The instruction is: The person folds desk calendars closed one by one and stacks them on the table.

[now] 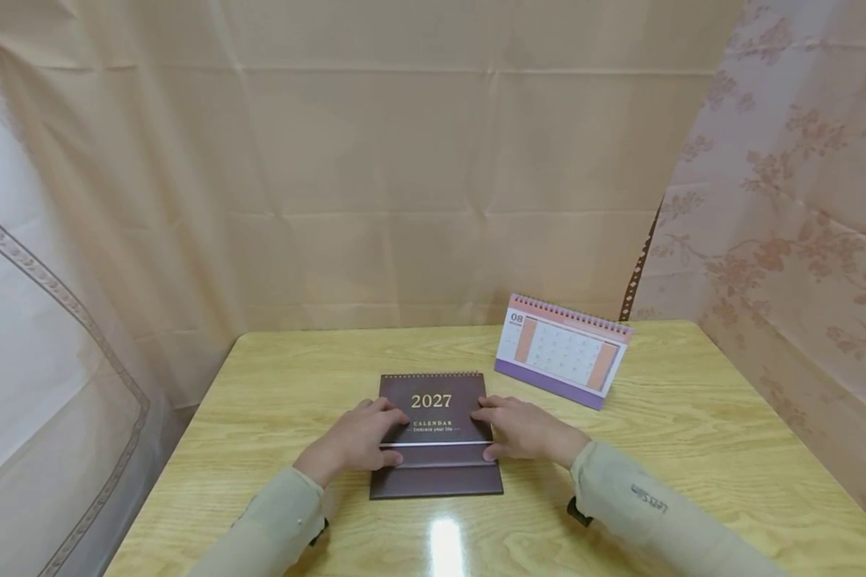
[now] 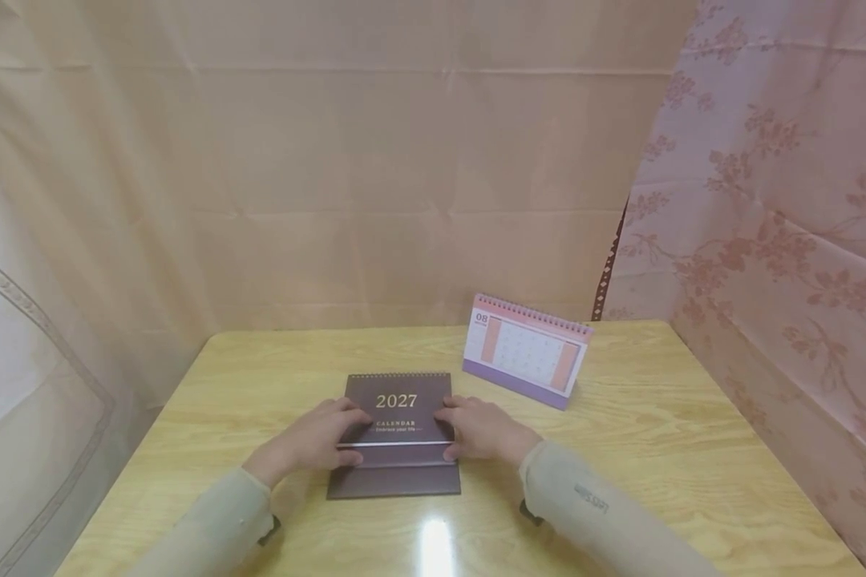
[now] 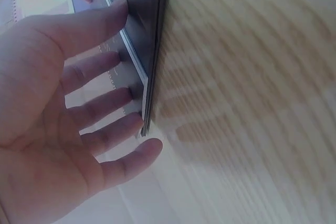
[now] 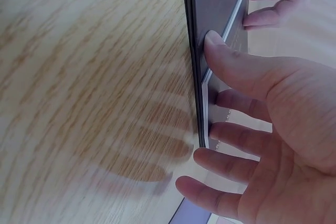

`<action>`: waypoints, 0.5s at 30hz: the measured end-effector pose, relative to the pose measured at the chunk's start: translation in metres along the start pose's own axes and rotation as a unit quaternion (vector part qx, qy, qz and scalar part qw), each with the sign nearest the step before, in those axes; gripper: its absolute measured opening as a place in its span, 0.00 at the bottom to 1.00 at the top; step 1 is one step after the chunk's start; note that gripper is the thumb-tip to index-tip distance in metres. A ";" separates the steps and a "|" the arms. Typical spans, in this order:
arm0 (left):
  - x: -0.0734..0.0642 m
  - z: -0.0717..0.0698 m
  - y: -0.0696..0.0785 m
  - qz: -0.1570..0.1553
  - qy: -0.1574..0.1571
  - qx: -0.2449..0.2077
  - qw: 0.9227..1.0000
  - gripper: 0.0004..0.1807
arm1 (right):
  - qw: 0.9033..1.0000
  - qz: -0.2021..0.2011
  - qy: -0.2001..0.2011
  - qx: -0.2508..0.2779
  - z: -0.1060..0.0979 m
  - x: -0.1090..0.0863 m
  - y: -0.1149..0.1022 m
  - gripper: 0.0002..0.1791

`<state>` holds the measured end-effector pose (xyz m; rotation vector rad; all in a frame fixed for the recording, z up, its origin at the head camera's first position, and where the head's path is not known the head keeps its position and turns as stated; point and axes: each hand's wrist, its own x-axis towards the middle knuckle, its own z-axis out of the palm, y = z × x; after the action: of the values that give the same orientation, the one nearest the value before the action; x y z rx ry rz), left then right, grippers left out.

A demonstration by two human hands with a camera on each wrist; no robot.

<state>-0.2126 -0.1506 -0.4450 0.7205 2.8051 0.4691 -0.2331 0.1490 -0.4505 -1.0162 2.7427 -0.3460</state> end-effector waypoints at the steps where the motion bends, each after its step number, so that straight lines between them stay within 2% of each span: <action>1: 0.000 0.000 0.000 0.001 -0.001 0.002 1.000 0.28 | 1.000 -0.001 0.000 0.002 0.000 0.000 0.000 0.36; 15: 0.001 0.000 0.001 -0.001 -0.003 0.013 1.000 0.28 | 1.000 -0.003 -0.001 0.006 -0.001 -0.001 -0.001 0.35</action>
<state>-0.2128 -0.1491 -0.4442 0.7241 2.8112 0.4293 -0.2317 0.1491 -0.4493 -1.0227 2.7330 -0.3608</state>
